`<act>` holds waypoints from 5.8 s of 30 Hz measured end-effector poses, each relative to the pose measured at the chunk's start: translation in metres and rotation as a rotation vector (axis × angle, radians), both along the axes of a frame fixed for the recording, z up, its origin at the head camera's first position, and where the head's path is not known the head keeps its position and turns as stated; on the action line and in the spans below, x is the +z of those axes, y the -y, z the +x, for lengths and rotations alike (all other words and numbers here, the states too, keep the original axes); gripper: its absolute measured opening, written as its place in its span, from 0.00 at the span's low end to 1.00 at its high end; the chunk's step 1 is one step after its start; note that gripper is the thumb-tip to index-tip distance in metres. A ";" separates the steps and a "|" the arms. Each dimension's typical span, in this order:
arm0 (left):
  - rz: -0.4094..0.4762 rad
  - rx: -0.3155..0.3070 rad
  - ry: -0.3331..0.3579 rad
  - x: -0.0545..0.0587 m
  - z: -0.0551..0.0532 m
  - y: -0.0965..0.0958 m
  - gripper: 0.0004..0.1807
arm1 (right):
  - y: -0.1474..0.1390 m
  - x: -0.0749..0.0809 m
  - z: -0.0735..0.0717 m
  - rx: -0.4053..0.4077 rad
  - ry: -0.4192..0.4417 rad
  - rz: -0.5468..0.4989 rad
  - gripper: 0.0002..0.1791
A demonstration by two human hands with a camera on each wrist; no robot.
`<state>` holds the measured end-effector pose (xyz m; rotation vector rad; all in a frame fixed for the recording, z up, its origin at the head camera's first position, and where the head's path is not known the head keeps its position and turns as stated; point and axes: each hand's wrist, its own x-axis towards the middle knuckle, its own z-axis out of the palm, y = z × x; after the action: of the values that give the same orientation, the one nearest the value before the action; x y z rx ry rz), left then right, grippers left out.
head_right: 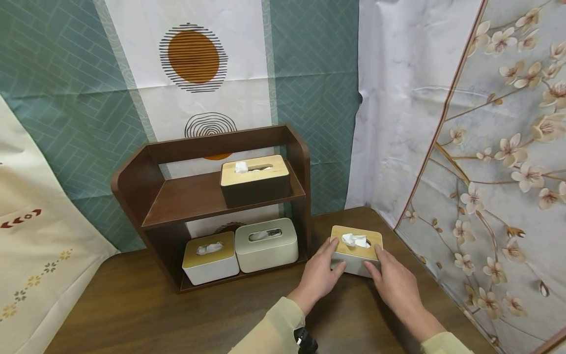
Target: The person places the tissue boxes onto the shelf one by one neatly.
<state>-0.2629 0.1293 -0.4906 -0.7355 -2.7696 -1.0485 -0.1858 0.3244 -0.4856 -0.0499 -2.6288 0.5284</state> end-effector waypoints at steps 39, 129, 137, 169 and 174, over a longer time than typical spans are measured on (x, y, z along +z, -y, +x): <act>0.019 0.196 -0.569 0.060 0.070 0.101 0.28 | 0.071 0.054 0.040 0.106 -0.340 -0.001 0.35; 0.104 0.550 -0.619 0.206 0.092 0.326 0.30 | 0.275 0.203 -0.048 0.669 -0.459 0.075 0.26; 0.165 0.568 -0.595 0.204 0.073 0.327 0.29 | 0.279 0.210 -0.064 0.681 -0.445 0.089 0.25; 0.156 0.535 -0.434 0.197 -0.008 0.316 0.28 | 0.276 0.212 -0.121 0.578 -0.336 0.168 0.21; 0.147 0.511 -0.419 0.197 -0.011 0.315 0.29 | 0.274 0.211 -0.120 0.560 -0.323 0.188 0.22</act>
<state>-0.2735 -0.1857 -0.2937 -0.1755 -2.3032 -0.8584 -0.3063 0.0506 -0.2743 0.7814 -2.3376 0.4174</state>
